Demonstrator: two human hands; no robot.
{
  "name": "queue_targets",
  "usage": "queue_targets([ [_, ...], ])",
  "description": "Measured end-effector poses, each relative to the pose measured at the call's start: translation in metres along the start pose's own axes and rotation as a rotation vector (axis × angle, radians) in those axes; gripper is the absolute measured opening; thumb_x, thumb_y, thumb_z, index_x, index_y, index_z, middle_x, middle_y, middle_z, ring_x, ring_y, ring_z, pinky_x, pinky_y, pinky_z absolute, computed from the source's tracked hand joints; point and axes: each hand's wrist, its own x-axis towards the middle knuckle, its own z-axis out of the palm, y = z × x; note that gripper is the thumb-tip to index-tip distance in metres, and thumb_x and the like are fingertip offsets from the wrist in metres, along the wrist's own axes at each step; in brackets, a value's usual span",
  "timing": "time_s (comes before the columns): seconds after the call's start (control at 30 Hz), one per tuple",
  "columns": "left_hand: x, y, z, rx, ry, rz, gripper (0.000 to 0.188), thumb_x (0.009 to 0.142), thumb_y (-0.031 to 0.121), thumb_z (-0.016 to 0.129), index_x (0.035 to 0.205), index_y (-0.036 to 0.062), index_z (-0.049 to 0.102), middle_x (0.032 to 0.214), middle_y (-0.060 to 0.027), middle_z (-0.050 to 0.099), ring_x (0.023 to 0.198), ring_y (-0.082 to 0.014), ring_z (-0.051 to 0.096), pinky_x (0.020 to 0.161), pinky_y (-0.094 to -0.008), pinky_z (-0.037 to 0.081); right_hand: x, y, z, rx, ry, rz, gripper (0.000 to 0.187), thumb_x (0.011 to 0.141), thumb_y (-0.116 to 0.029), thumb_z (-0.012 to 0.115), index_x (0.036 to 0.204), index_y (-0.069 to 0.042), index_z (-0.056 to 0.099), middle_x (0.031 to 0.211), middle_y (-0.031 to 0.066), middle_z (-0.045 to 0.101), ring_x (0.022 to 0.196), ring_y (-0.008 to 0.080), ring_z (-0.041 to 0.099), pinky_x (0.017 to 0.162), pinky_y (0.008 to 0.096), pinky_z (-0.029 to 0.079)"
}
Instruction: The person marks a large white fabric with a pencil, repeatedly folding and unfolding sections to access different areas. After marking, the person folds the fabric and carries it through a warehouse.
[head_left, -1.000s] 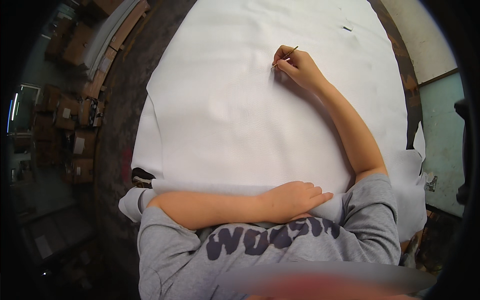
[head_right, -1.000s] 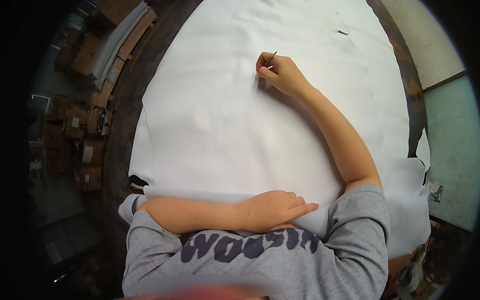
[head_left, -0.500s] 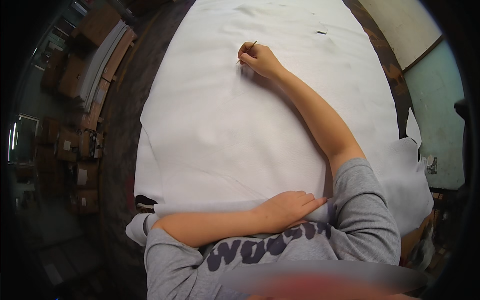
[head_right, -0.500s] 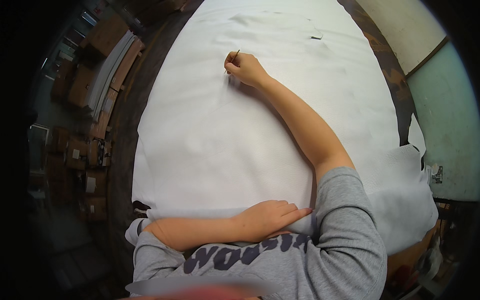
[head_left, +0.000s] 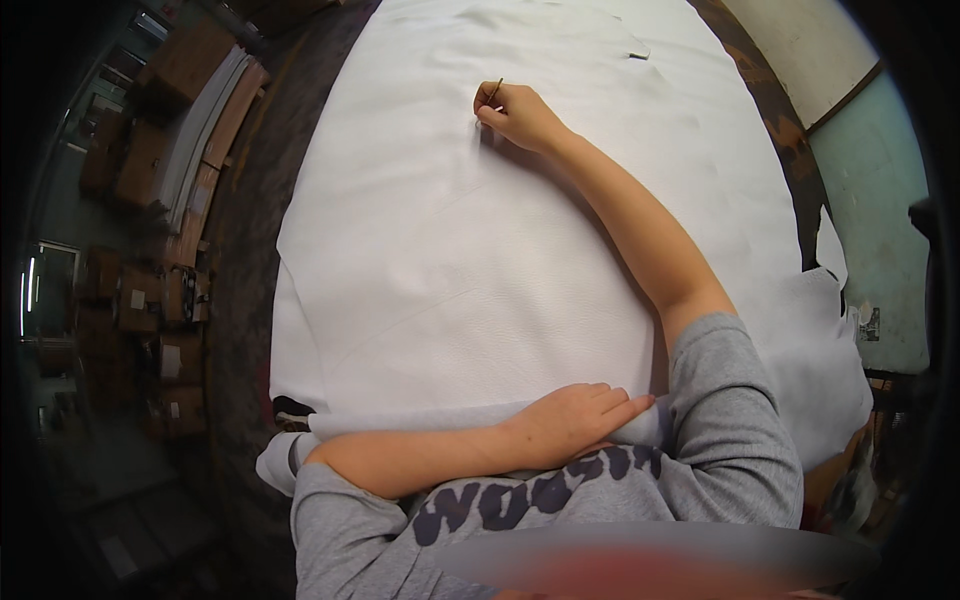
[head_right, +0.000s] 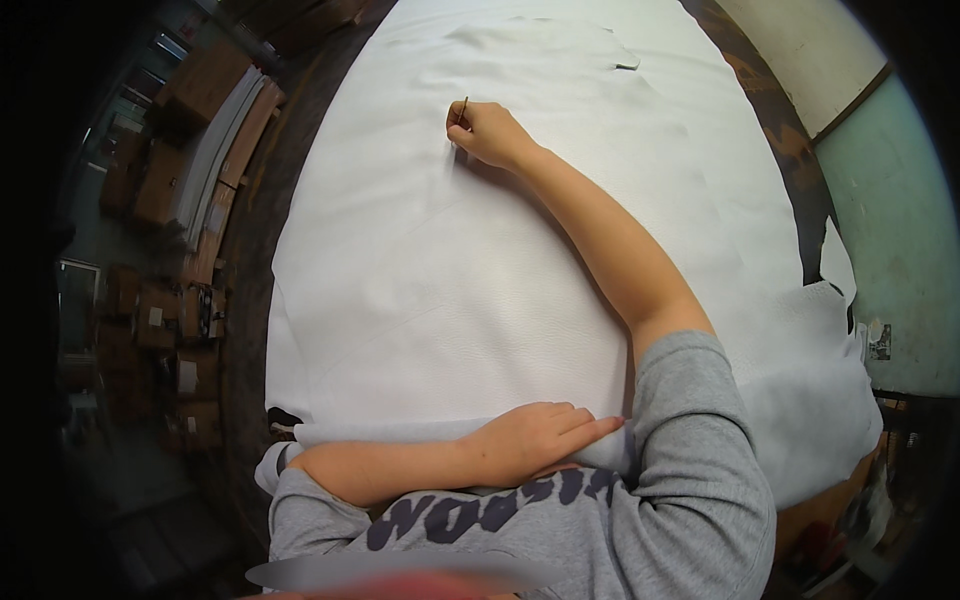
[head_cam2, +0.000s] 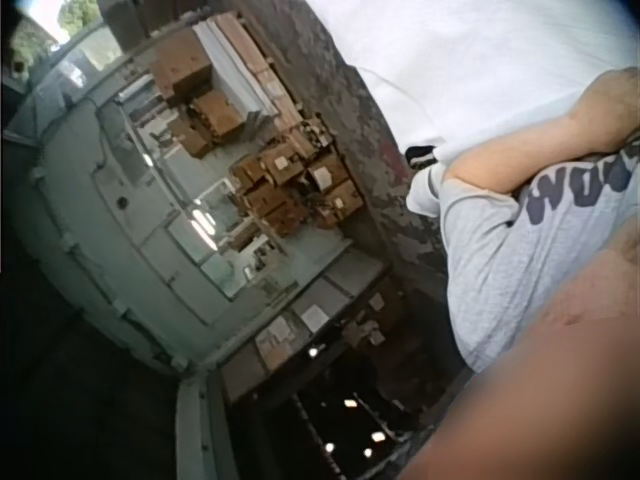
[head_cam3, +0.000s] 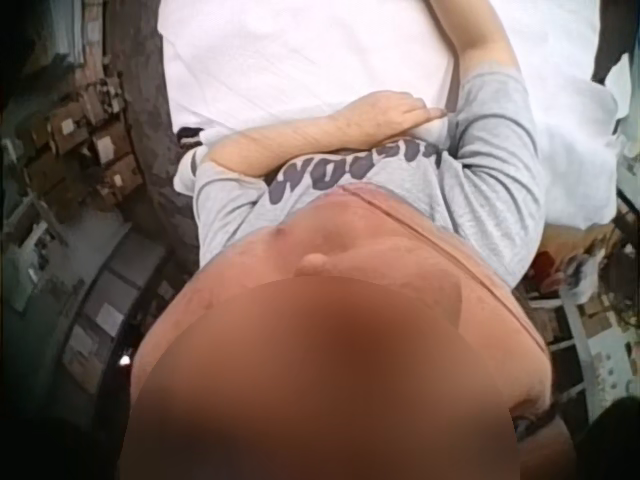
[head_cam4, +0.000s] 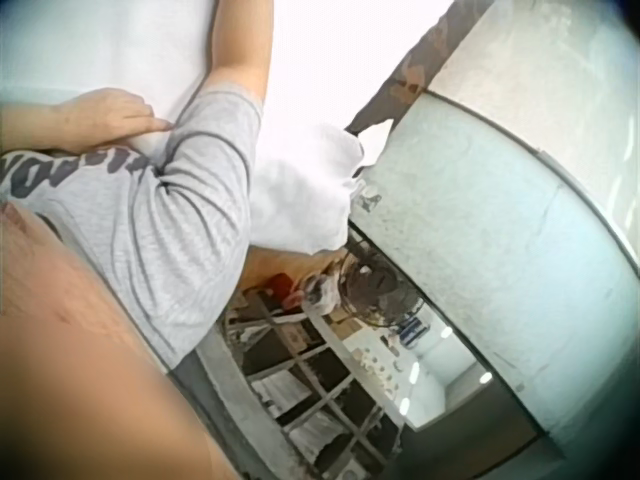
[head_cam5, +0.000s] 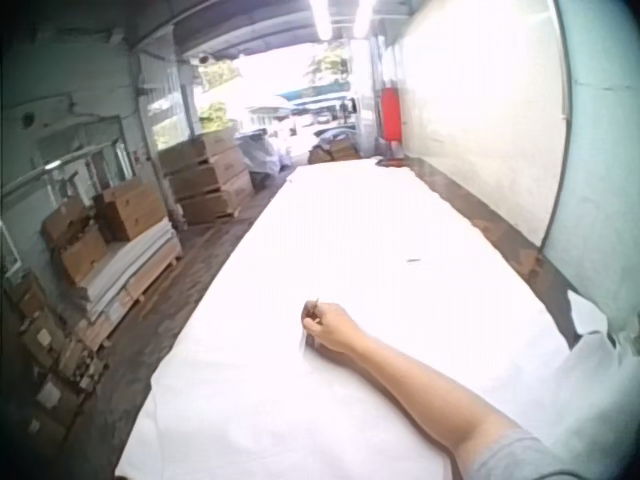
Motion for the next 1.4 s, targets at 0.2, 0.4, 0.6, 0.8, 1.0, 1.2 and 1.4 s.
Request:
queue_targets([
  [0.2,0.000,-0.003,0.006,0.016,0.037,0.009,0.060,0.085,0.010,0.063,0.142,-0.0021,0.045,0.102,-0.0126,0.059,0.094,-0.0303,0.061,0.085,-0.0405,0.051,0.051,0.020,0.003,-0.121,0.091,-0.036,0.015,0.094,-0.015,0.056,0.098,-0.004,0.066,0.088,0.0084,0.073,0.077,0.0172,0.066,0.075,0.0328,0.052],
  [0.4,-0.001,-0.008,0.010,0.121,0.063,0.037,0.049,0.088,0.007,0.052,0.136,-0.0022,0.050,0.099,-0.0126,0.060,0.093,-0.0298,0.063,0.083,-0.0389,0.053,0.111,0.049,0.014,-0.128,0.372,-0.031,0.016,0.093,-0.017,0.061,0.101,-0.007,0.071,0.096,0.0100,0.076,0.093,0.0209,0.072,0.081,0.0340,0.054],
  [0.6,-0.002,-0.007,0.009,0.109,-0.003,0.024,0.053,0.088,0.013,0.059,0.137,-0.0028,0.048,0.105,-0.0134,0.059,0.098,-0.0299,0.061,0.086,-0.0386,0.052,0.065,0.062,-0.006,0.659,0.676,0.037,0.020,0.103,-0.015,0.056,0.114,-0.003,0.067,0.108,0.0084,0.073,0.107,0.0170,0.069,0.087,0.0310,0.052],
  [0.8,-0.003,-0.008,0.008,0.001,-0.007,0.008,0.063,0.088,0.024,0.064,0.142,-0.0025,0.044,0.115,-0.0159,0.058,0.104,-0.0302,0.059,0.090,-0.0400,0.050,0.040,-0.003,0.056,0.403,0.210,-0.121,0.029,0.105,-0.029,0.053,0.107,-0.006,0.070,0.102,0.0066,0.076,0.101,0.0173,0.069,0.087,0.0335,0.052],
  [1.0,-0.004,-0.010,0.013,0.251,-0.031,0.030,0.030,0.081,0.011,0.060,0.105,-0.0041,0.068,0.103,-0.0187,0.067,0.097,-0.0334,0.064,0.086,-0.0410,0.053,0.045,-0.088,0.171,0.056,-0.203,-0.395,0.028,0.104,-0.027,0.053,0.109,-0.006,0.070,0.098,0.0097,0.072,0.097,0.0240,0.066,0.086,0.0374,0.051],
  [1.2,-0.003,-0.012,0.019,0.182,0.068,0.033,0.030,0.083,0.011,0.057,0.109,-0.0017,0.065,0.104,-0.0174,0.065,0.097,-0.0303,0.064,0.084,-0.0400,0.054,0.050,-0.047,0.111,-0.170,-0.011,-0.324,0.026,0.102,-0.028,0.053,0.102,-0.011,0.073,0.090,0.0094,0.071,0.094,0.0269,0.066,0.082,0.0415,0.053],
  [1.4,-0.003,-0.011,0.016,0.070,0.088,0.049,0.056,0.083,0.016,0.066,0.133,-0.0023,0.050,0.107,-0.0139,0.058,0.096,-0.0286,0.063,0.083,-0.0385,0.053,0.016,-0.037,0.066,0.047,-0.045,-0.127,0.032,0.106,-0.030,0.051,0.105,-0.005,0.070,0.095,0.0080,0.075,0.094,0.0215,0.070,0.087,0.0347,0.052],
])
